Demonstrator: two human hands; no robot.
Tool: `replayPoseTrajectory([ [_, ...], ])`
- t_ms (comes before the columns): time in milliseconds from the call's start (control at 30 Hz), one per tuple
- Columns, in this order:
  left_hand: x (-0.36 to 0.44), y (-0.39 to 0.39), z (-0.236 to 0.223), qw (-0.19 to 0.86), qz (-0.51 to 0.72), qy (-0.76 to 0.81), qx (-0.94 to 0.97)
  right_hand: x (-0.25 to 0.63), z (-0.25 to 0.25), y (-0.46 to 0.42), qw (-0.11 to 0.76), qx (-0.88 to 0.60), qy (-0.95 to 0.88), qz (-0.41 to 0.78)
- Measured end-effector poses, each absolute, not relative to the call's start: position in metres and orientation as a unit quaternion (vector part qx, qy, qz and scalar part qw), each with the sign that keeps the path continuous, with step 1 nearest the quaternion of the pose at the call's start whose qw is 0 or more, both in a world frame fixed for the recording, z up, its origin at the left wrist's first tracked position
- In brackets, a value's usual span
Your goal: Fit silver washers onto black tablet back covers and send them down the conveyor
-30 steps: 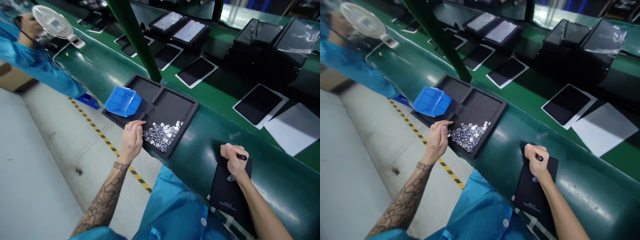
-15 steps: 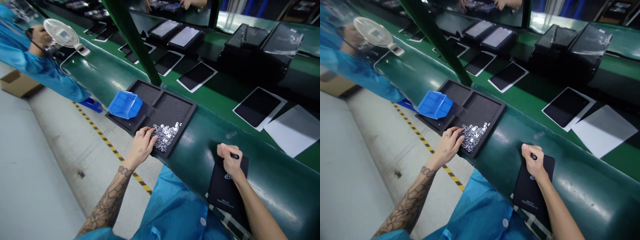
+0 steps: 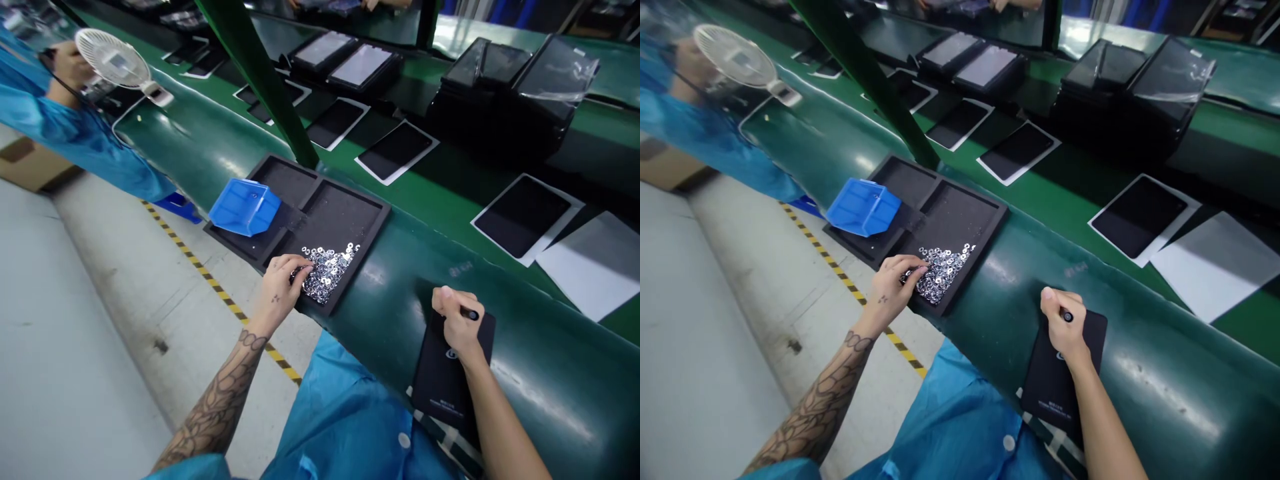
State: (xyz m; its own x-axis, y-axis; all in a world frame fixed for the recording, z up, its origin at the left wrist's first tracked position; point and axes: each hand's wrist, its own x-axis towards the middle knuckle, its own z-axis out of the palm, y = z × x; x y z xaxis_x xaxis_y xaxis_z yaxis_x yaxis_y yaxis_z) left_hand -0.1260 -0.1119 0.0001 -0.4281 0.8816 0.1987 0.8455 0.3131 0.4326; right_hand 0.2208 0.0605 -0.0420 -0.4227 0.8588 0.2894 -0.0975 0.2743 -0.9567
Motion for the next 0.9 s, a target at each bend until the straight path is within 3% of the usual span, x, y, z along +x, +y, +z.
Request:
replayPoseTrajectory([
  [267, -0.139, -0.106, 0.003, 0.007, 0.212, 0.809, 0.548, 0.213, -0.022, 0.057, 0.427, -0.220, -0.727, 0.490],
  [467, -0.146, -0.103, -0.001, -0.030, 0.200, 0.818, 0.538, 0.212, -0.019, 0.060, 0.426, -0.266, -0.697, 0.512],
  [900, -0.126, -0.080, 0.033, -0.022, 0.281, 0.822, 0.495, 0.206, -0.014, 0.052, 0.422, -0.268, -0.722, 0.479],
])
